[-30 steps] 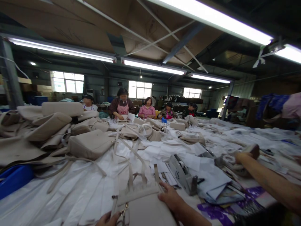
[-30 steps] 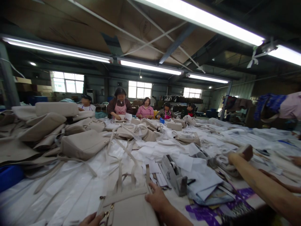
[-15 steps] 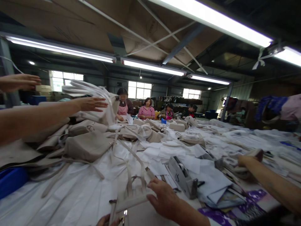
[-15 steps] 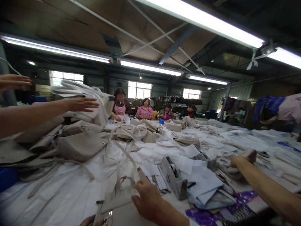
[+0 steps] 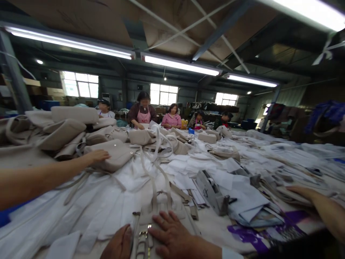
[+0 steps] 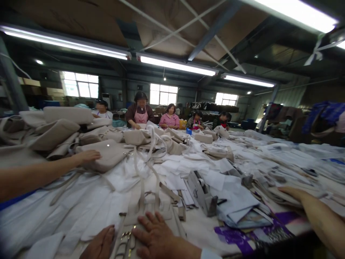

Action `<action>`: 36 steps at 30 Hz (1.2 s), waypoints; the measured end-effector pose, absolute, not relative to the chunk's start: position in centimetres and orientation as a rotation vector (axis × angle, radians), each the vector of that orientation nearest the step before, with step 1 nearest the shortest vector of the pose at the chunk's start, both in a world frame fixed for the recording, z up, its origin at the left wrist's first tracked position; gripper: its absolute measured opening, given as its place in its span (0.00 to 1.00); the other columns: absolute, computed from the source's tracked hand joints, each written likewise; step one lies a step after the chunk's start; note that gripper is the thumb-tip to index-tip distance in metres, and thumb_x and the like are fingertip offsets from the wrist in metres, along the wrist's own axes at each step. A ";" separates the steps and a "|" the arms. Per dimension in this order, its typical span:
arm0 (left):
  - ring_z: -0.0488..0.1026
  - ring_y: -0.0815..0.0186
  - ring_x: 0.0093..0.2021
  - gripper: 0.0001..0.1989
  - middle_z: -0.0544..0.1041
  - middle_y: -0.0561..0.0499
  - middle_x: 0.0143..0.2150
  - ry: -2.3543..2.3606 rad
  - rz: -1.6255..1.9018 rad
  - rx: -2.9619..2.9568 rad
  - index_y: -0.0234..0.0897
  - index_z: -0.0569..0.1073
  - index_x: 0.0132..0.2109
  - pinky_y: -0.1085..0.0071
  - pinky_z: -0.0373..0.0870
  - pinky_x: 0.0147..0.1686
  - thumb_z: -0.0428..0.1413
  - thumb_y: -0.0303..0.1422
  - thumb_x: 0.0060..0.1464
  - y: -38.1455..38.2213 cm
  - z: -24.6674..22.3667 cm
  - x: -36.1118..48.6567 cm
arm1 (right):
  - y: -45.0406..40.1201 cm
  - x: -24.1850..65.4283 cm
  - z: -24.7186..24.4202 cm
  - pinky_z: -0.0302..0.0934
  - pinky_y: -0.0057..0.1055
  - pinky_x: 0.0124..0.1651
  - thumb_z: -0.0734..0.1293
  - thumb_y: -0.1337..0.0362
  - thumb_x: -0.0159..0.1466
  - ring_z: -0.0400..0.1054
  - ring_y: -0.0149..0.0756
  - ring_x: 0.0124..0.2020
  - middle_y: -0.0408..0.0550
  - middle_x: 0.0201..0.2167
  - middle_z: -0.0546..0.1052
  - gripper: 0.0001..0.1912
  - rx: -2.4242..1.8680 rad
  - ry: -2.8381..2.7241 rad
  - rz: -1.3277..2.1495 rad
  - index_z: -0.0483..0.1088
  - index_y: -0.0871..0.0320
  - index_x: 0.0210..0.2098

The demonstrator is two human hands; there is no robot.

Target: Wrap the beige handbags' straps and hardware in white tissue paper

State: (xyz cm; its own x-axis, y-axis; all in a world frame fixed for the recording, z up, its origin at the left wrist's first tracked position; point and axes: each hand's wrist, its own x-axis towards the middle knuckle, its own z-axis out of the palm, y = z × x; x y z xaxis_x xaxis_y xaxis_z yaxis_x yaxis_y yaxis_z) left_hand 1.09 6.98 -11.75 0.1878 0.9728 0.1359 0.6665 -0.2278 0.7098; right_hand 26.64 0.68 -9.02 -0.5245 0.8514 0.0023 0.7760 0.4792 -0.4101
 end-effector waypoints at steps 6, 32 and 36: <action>0.66 0.51 0.59 0.19 0.72 0.38 0.59 1.774 0.540 2.463 0.31 0.72 0.54 0.54 0.62 0.59 0.46 0.33 0.61 7.2 -11.3 0.5 | -0.2 25.8 -6.7 0.24 0.54 0.69 0.58 0.50 0.68 0.31 0.49 0.73 0.44 0.73 0.43 0.31 -1.518 -2.478 0.663 0.49 0.42 0.69; 0.60 0.52 0.65 0.26 0.65 0.42 0.66 0.797 0.265 2.439 0.38 0.69 0.62 0.56 0.55 0.66 0.55 0.36 0.56 2.8 -4.7 5.8 | 10.4 23.6 -4.1 0.47 0.18 0.20 0.64 0.64 0.62 0.64 0.17 0.20 0.64 0.55 0.71 0.34 -1.484 -1.264 1.276 0.51 0.68 0.64; 0.59 0.51 0.66 0.27 0.64 0.44 0.66 0.807 0.285 2.415 0.42 0.68 0.62 0.54 0.54 0.66 0.55 0.35 0.56 2.4 -4.7 5.3 | 9.2 22.1 -4.0 0.45 0.19 0.17 0.68 0.61 0.57 0.53 0.19 0.15 0.44 0.28 0.75 0.21 -1.408 -1.264 1.345 0.69 0.66 0.48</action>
State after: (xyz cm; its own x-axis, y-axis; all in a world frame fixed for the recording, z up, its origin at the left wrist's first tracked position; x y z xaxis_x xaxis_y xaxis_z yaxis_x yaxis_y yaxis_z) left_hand 5.31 2.41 -4.75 0.7948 0.6065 0.0202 0.4846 -0.6544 0.5804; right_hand 22.06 9.24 -4.03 -0.0633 0.9791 -0.1932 0.1320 -0.1837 -0.9741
